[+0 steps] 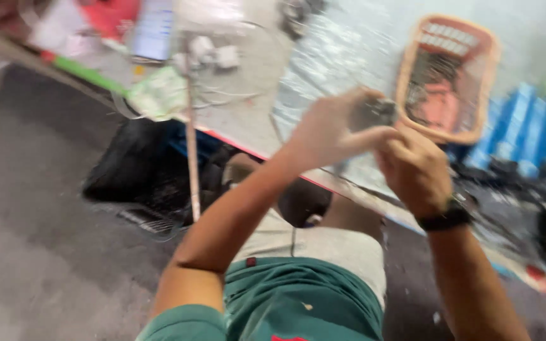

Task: The person is manually inserting candle wicks into blue cylindrical molds at a workbench.

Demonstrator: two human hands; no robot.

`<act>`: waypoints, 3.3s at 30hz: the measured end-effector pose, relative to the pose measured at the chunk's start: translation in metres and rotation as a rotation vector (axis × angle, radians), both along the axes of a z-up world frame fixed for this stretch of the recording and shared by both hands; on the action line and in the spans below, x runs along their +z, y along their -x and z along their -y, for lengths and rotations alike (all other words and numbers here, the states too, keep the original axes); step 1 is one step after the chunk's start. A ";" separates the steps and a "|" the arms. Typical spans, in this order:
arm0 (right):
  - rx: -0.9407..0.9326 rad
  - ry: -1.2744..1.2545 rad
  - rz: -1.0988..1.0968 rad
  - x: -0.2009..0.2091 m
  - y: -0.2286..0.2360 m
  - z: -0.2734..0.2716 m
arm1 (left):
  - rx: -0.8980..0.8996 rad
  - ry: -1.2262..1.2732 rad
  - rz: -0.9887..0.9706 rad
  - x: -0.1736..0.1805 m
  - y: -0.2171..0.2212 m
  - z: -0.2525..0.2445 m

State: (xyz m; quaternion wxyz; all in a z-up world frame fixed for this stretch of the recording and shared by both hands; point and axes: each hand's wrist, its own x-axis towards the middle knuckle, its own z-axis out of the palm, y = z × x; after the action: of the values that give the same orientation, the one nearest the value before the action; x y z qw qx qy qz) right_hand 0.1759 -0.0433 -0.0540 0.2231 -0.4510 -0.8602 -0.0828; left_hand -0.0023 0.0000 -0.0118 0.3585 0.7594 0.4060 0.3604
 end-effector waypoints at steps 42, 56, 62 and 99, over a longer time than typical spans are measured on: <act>-0.012 -0.001 0.101 -0.014 -0.009 -0.006 | -0.091 0.064 0.088 -0.033 0.010 0.008; -0.131 0.030 0.140 -0.024 -0.010 0.000 | -0.095 0.058 0.064 -0.040 0.002 0.005; -0.200 -0.162 0.261 -0.040 -0.022 -0.005 | -0.038 0.132 0.071 -0.055 -0.005 0.007; -0.171 -0.314 -0.097 -0.057 -0.011 0.012 | -0.178 0.189 0.081 -0.062 -0.020 0.013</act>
State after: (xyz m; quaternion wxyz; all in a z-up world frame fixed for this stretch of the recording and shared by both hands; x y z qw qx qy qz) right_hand 0.1866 -0.0553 -0.1107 0.3241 -0.4858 -0.7833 -0.2130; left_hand 0.0178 -0.0131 -0.0739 0.4750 0.7403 0.3542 0.3176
